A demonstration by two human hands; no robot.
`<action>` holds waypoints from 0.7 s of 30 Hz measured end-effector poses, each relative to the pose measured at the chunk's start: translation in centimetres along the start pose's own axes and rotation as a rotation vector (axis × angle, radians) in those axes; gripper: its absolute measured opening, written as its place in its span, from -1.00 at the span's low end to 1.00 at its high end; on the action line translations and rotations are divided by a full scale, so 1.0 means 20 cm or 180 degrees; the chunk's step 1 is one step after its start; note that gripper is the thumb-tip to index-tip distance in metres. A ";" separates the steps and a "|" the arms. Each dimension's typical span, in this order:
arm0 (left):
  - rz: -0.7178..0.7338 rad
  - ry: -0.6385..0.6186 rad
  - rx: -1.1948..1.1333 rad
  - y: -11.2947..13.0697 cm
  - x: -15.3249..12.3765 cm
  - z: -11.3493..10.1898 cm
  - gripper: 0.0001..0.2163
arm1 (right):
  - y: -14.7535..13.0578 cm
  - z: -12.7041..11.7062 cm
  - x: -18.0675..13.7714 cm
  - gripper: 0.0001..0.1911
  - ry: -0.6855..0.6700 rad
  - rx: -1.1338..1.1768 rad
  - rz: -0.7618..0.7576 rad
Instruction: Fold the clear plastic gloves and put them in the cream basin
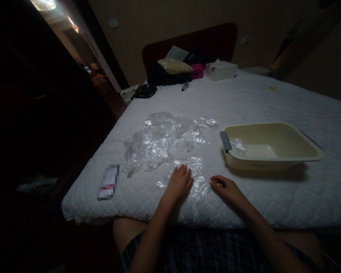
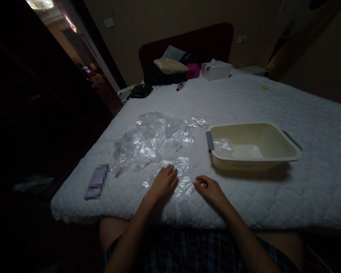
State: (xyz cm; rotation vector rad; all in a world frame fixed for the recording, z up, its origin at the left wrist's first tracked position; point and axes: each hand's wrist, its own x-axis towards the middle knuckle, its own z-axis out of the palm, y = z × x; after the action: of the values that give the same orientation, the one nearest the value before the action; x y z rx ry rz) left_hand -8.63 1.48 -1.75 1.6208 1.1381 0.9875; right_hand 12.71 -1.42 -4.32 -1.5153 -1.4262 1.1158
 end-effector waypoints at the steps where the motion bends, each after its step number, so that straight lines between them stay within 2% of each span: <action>1: -0.0035 0.0036 -0.0034 -0.01 0.01 0.01 -0.71 | 0.01 0.00 -0.01 -0.65 -0.0007 -0.0021 -0.0012; 5: -0.0056 0.0204 0.0057 -0.03 0.03 0.02 -0.71 | 0.01 0.00 0.00 -0.71 -0.0103 -0.0103 -0.0190; 10: -0.0004 0.0298 0.0192 -0.03 0.02 0.03 -0.69 | -0.04 0.00 0.00 -0.81 -0.0443 0.0507 -0.0270; 15: -0.0090 0.0341 0.0082 -0.02 0.02 0.05 -0.68 | -0.07 -0.01 -0.01 -0.79 -0.0660 0.1023 -0.0178; 21: 0.0081 0.0210 0.0477 -0.06 0.03 0.07 -0.70 | -0.04 0.02 0.00 -0.72 -0.0625 0.1228 -0.0226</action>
State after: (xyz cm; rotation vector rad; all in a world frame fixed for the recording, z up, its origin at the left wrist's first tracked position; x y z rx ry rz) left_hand -7.44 2.02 -3.13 1.7359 1.2647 0.9983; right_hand 12.03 -1.35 -3.71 -1.1006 -1.2870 1.4314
